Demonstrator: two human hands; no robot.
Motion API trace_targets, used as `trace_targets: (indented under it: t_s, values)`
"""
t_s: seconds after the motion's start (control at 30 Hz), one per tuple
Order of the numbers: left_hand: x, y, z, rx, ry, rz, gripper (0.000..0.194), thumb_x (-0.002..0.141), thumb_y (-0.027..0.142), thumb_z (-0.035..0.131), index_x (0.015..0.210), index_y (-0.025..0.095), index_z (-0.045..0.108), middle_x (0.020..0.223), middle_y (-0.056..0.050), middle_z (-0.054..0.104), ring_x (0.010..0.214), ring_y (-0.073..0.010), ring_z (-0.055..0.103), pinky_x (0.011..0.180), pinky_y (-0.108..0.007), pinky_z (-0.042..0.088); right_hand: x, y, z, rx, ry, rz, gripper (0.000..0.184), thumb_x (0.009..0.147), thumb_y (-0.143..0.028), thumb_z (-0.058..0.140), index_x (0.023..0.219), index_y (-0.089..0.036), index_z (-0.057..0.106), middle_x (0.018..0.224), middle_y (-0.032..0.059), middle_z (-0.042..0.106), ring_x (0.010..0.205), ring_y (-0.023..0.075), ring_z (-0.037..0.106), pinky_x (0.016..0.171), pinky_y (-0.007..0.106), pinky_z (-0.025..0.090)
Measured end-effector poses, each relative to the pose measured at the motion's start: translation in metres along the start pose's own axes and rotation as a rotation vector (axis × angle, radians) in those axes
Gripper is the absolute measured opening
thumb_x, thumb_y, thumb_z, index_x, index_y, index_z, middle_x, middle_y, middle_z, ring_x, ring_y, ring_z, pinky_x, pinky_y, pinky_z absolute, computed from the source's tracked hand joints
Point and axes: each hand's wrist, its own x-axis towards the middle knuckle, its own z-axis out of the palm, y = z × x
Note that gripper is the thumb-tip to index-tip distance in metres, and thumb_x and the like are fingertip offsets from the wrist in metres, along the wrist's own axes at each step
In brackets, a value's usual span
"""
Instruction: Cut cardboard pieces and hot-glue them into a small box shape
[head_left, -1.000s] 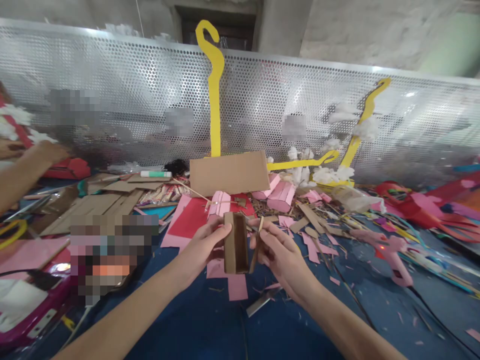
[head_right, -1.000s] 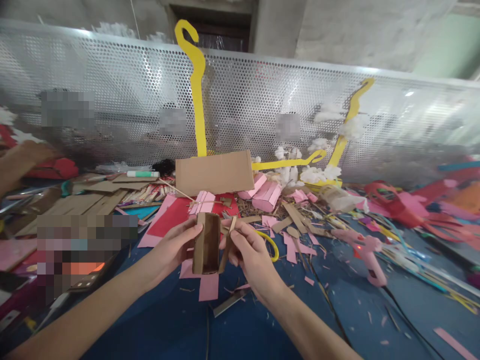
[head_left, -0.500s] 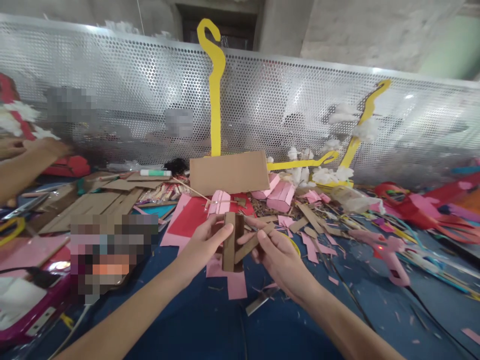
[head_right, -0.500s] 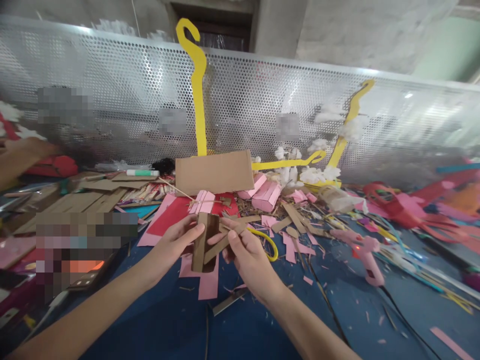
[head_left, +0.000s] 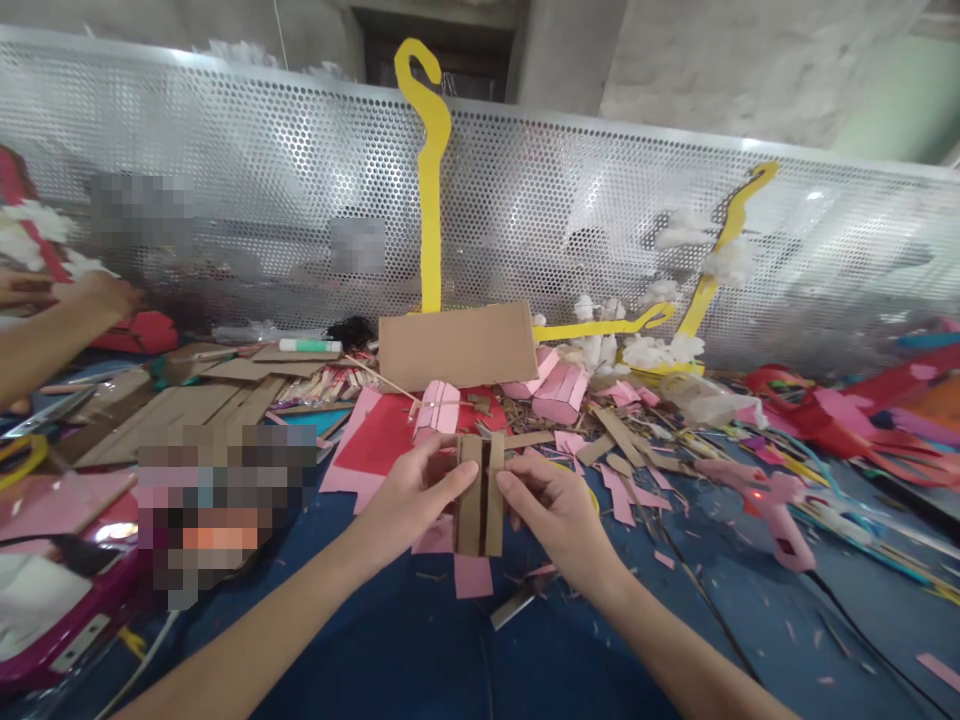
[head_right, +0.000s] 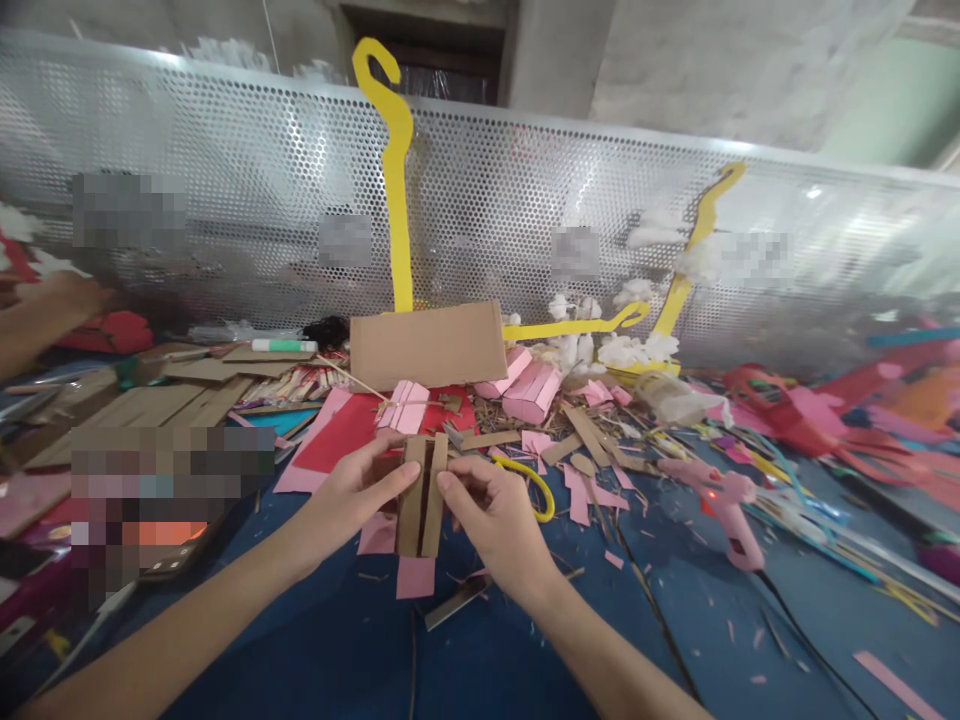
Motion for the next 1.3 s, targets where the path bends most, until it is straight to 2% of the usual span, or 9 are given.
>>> trace_targets:
  t_s: [0.17, 0.47, 0.67, 1.17, 1.3]
  values:
    - [0.0012, -0.0018, -0.0008, 0.011, 0.022, 0.006, 0.047, 0.091, 0.049, 0.068, 0.129, 0.022, 0.061, 0.116, -0.015, 0.075, 0.093, -0.0289, 0.074, 0.078, -0.042, 0.058, -0.0017, 0.0023, 0.0030, -0.013, -0.029, 0.030, 0.027, 0.093, -0.045, 0.065, 0.086, -0.020, 0.072, 0.066, 0.0000, 0.059, 0.054, 0.0128, 0.052, 0.051, 0.026, 0.046]
    - [0.0004, -0.0005, -0.0026, 0.047, 0.026, -0.027, 0.045, 0.091, 0.049, 0.068, 0.127, 0.022, 0.061, 0.121, -0.015, 0.073, 0.100, -0.0306, 0.073, 0.076, -0.041, 0.059, -0.0024, 0.0030, 0.0036, -0.020, -0.032, 0.030, 0.029, 0.093, -0.047, 0.065, 0.087, -0.019, 0.072, 0.068, 0.0005, 0.058, 0.056, 0.0130, 0.051, 0.052, 0.026, 0.046]
    - [-0.0001, 0.0000, -0.0020, 0.078, 0.023, -0.033, 0.048, 0.090, 0.051, 0.068, 0.129, 0.023, 0.060, 0.120, -0.015, 0.074, 0.098, -0.0302, 0.074, 0.072, -0.038, 0.058, -0.0019, 0.0026, 0.0038, -0.030, -0.013, 0.028, 0.026, 0.093, -0.045, 0.065, 0.086, -0.020, 0.072, 0.066, 0.0000, 0.057, 0.055, 0.0131, 0.050, 0.052, 0.026, 0.045]
    - [0.0011, -0.0034, -0.0043, 0.098, 0.018, -0.025, 0.047, 0.086, 0.045, 0.075, 0.126, 0.021, 0.067, 0.124, -0.016, 0.074, 0.110, -0.0338, 0.071, 0.086, -0.046, 0.058, -0.0027, 0.0028, 0.0036, -0.077, -0.038, 0.040, 0.029, 0.095, -0.047, 0.062, 0.082, -0.020, 0.066, 0.067, -0.0008, 0.055, 0.057, 0.0139, 0.050, 0.054, 0.027, 0.041]
    - [0.0022, -0.0019, -0.0039, 0.156, 0.046, 0.055, 0.044, 0.085, 0.040, 0.076, 0.124, 0.022, 0.068, 0.125, -0.014, 0.073, 0.116, -0.0335, 0.068, 0.095, -0.047, 0.054, -0.0044, 0.0024, 0.0035, -0.149, -0.018, 0.012, 0.028, 0.096, -0.043, 0.060, 0.079, -0.021, 0.065, 0.066, -0.0009, 0.054, 0.060, 0.0148, 0.048, 0.055, 0.027, 0.037]
